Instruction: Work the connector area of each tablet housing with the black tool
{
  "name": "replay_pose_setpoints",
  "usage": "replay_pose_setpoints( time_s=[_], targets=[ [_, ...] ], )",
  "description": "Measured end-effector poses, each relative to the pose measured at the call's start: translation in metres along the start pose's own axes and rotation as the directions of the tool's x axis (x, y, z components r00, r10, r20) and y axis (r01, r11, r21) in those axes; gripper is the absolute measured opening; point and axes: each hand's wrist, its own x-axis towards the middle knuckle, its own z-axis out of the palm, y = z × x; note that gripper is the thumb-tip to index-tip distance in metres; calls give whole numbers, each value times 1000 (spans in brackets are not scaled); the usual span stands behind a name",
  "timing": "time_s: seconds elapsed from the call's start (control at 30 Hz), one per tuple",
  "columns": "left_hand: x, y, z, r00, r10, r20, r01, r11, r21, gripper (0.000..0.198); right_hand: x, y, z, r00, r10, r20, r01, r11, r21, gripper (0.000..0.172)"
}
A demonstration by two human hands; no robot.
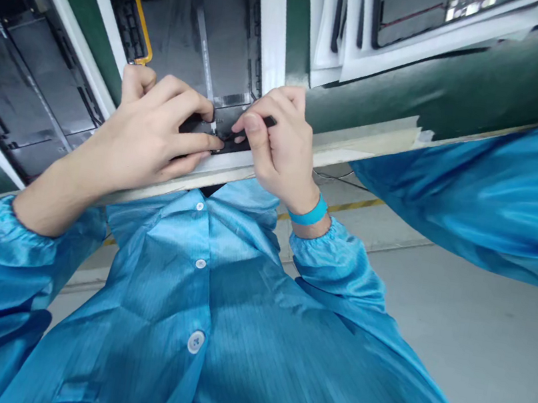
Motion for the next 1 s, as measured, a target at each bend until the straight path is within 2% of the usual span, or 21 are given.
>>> replay_pose_setpoints(
  time_s=[0.1,0.23,0.37,0.67,0.83,1.0],
  targets=[
    [1,-1,-1,1000,19,-6,-19,1000,-3,41,-2,-3,0,993,-80,-84,83,996,35,61],
    [1,-2,-1,999,34,-7,-34,999,2,43,-3,-4,-1,991,-51,-121,54,998,25,58],
    [0,-2,-1,1000,25,-4,-25,1000,0,42,-2,-3,-1,983,-104,-149,110,993,32,53],
    [-4,-2,-1,1000,14,7,-13,1000,-23,40,-4,-4,-1,999,25,-48,-25,1000,-6,59],
    [-6,-3,3,999,26,-34,-27,999,-26,37,-2,-4,-2,985,-93,-145,102,993,53,53],
    [-5,-3,7,996,30,-79,-32,999,-21,35,1,-3,0,980,-141,-143,145,989,16,53]
  ],
)
